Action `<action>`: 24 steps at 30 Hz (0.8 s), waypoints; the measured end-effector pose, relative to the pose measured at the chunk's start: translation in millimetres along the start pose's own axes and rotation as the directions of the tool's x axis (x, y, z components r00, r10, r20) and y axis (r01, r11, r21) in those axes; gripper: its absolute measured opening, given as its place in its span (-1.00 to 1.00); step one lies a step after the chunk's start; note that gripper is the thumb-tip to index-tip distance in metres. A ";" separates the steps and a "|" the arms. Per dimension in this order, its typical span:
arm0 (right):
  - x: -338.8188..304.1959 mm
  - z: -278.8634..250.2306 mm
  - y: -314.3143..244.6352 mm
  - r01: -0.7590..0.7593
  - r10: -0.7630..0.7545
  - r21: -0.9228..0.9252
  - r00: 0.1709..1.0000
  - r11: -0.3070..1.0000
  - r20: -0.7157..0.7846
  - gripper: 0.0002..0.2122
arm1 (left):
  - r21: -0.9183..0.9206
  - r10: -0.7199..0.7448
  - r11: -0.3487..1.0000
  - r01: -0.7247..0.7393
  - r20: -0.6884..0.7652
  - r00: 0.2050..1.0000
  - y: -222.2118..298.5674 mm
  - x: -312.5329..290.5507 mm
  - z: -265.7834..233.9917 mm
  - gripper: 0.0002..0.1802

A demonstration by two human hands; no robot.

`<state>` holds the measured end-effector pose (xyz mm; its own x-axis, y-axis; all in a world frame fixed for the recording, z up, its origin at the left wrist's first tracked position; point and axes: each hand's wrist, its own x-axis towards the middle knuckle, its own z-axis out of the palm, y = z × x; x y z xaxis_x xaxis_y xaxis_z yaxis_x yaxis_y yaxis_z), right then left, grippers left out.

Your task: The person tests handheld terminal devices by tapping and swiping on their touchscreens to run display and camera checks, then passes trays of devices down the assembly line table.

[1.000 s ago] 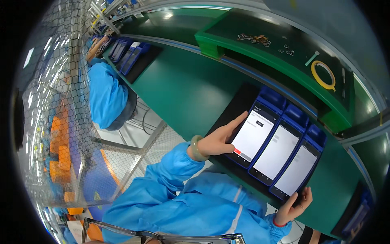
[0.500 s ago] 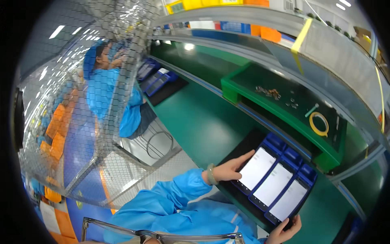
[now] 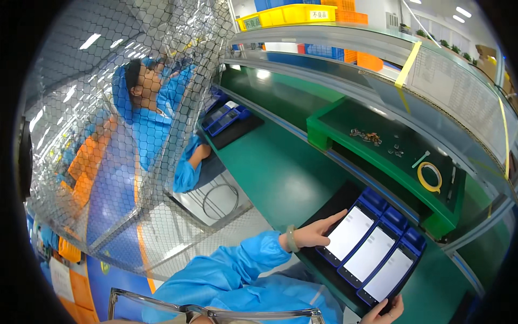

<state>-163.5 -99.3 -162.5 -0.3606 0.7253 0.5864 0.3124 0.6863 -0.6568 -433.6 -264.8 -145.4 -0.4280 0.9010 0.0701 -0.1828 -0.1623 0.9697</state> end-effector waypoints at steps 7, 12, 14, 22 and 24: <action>-3.9 4.3 12.1 -0.002 0.004 0.046 0.999 0.999 -0.033 -0.69 | 0.006 0.012 1.000 -0.012 0.018 1.000 -3.4 -0.2 -1.4 0.05; -4.4 4.1 8.9 -0.021 0.022 0.033 1.000 0.999 -0.018 -0.69 | 0.017 -0.012 1.000 0.012 0.008 1.000 -2.3 -1.3 -2.7 0.06; -0.9 -0.9 -4.5 -0.009 0.009 -0.030 1.000 0.999 -0.024 -0.71 | 0.021 -0.016 1.000 0.015 0.013 1.000 0.1 -1.9 -1.8 0.06; -4.2 -3.1 5.9 0.094 -0.094 -0.095 0.996 0.991 0.002 -0.71 | 0.084 0.002 0.996 -0.001 -0.011 1.000 0.6 -7.7 1.9 0.04; -7.1 -6.8 6.8 0.074 -0.074 -0.088 0.997 0.993 0.003 -0.72 | 0.089 0.001 0.996 -0.001 -0.008 1.000 0.4 -8.2 4.8 0.03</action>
<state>-152.9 -99.4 -167.9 -0.3851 0.6727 0.6318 0.3609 0.7399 -0.5677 -425.9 -270.3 -144.4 -0.4353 0.8976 0.0695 -0.1027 -0.1262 0.9867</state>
